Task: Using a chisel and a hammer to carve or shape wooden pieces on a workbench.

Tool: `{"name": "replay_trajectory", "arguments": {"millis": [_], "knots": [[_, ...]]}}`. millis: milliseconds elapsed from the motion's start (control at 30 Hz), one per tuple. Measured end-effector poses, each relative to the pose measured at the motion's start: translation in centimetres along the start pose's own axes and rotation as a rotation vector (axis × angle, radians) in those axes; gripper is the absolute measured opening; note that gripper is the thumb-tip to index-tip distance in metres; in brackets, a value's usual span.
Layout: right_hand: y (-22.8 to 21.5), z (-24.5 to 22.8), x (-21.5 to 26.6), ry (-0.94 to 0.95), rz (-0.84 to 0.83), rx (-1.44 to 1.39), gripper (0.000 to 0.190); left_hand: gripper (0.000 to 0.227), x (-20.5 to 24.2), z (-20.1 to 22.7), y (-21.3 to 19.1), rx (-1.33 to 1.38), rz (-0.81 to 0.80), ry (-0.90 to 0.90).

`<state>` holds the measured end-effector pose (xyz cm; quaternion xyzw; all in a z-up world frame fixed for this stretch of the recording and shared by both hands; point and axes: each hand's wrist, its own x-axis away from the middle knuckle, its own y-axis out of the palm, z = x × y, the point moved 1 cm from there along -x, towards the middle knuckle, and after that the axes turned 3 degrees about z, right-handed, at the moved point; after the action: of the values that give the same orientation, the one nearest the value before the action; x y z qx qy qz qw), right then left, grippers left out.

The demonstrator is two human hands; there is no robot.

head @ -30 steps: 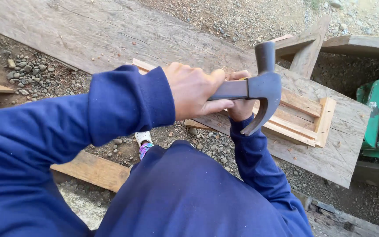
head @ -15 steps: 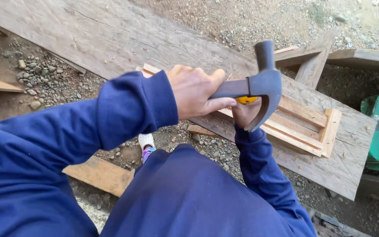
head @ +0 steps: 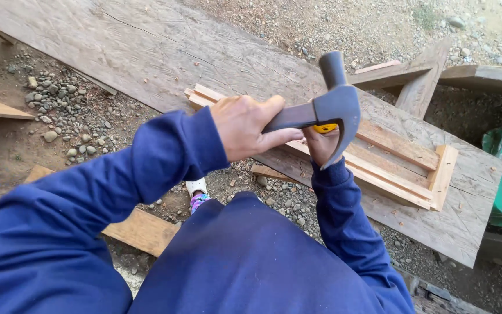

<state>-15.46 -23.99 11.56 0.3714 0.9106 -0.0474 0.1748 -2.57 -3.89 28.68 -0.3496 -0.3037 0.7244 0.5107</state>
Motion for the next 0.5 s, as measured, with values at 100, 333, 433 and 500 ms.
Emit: {"name": "replay_trajectory", "arguments": {"millis": [100,333,433,500], "knots": [[0.0,-1.8,-0.2,-0.083,0.036,0.238,0.02,0.049,2.0,-1.3,1.4,0.215,0.135,-0.168],[3.1,-3.9,0.1,-0.213,0.105,0.361,0.023,0.05,6.7,-12.9,10.3,0.093,0.318,-0.656],[4.0,-3.9,0.1,-0.208,0.101,0.357,0.024,0.055,8.2,-16.7,13.6,-0.048,0.293,-0.747],[5.2,-4.3,-0.2,-0.242,0.013,0.375,0.026,0.057,8.5,-17.7,14.7,-0.164,0.289,-0.83]]}}
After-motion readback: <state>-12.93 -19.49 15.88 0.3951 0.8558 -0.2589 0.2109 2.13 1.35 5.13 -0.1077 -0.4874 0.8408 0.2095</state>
